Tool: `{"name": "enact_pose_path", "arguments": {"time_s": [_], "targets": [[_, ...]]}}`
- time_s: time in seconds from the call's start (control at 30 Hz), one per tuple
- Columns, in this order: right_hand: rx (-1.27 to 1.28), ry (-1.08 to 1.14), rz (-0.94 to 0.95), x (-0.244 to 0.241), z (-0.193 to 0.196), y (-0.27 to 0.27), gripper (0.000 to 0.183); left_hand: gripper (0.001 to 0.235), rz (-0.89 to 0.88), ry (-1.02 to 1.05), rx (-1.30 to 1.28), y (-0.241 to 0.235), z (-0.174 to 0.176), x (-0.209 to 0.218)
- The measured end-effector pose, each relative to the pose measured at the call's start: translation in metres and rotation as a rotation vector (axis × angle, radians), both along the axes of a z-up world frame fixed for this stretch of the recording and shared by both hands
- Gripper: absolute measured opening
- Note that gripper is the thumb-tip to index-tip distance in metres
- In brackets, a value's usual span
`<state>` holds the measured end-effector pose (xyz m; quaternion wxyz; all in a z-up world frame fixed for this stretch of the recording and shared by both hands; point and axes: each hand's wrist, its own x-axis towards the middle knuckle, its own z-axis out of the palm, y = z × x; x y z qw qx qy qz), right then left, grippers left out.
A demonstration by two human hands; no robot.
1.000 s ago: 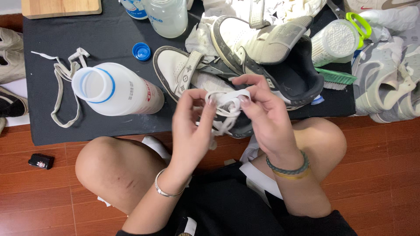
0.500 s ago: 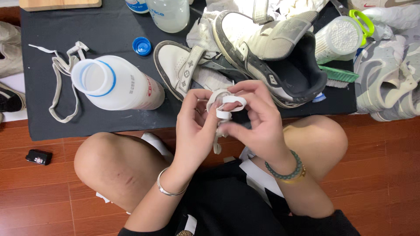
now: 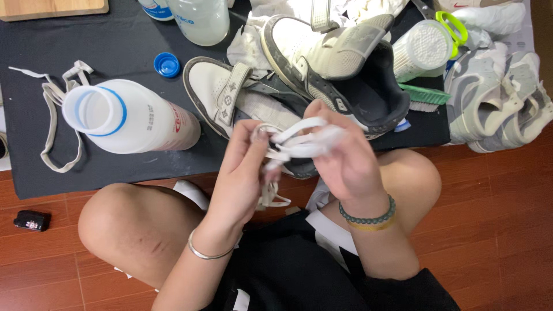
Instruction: The person removes the laces from a white sneaker and places them into a bottle containing a white liquid. They then secure the bottle with a blue cap and shake it to mix the contents.
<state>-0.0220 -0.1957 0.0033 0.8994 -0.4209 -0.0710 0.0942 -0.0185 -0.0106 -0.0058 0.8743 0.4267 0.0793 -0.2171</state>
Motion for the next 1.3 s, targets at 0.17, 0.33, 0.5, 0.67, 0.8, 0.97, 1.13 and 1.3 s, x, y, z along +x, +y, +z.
{"name": "enact_pose_path", "arguments": {"time_s": [0.17, 0.33, 0.5, 0.67, 0.8, 0.97, 1.13, 1.3], "targets": [[0.033, -0.099, -0.118, 0.005, 0.015, -0.003, 0.043, 0.014, 0.066, -0.083, 0.127, 0.003, -0.007, -0.002], [-0.095, -0.055, -0.102, 0.012, 0.025, -0.004, 0.036, 0.015, -0.037, -0.189, 0.233, 0.016, -0.003, -0.003], [-0.081, -0.006, -0.189, 0.023, 0.016, -0.012, 0.036, 0.025, -0.209, -0.367, 0.421, 0.031, 0.011, -0.007], [-0.156, -0.088, -0.256, 0.03, 0.009, -0.03, 0.043, 0.031, -0.248, -0.408, 0.495, 0.044, 0.023, -0.012], [-0.117, -0.055, -0.324, 0.028, 0.011, -0.04, 0.046, 0.023, -0.245, -0.373, 0.561, 0.053, 0.023, -0.016], [-0.177, -0.094, -0.338, 0.025, 0.01, -0.044, 0.05, 0.018, -0.198, -0.347, 0.58, 0.064, 0.018, -0.022], [-0.308, -0.065, -0.109, 0.018, 0.023, -0.046, 0.033, 0.01, -0.184, -0.355, 0.6, 0.075, 0.02, -0.032], [-0.98, 0.138, 0.262, 0.015, 0.05, -0.04, 0.035, 0.005, -0.176, -0.552, 0.586, 0.082, 0.039, -0.043]]}}
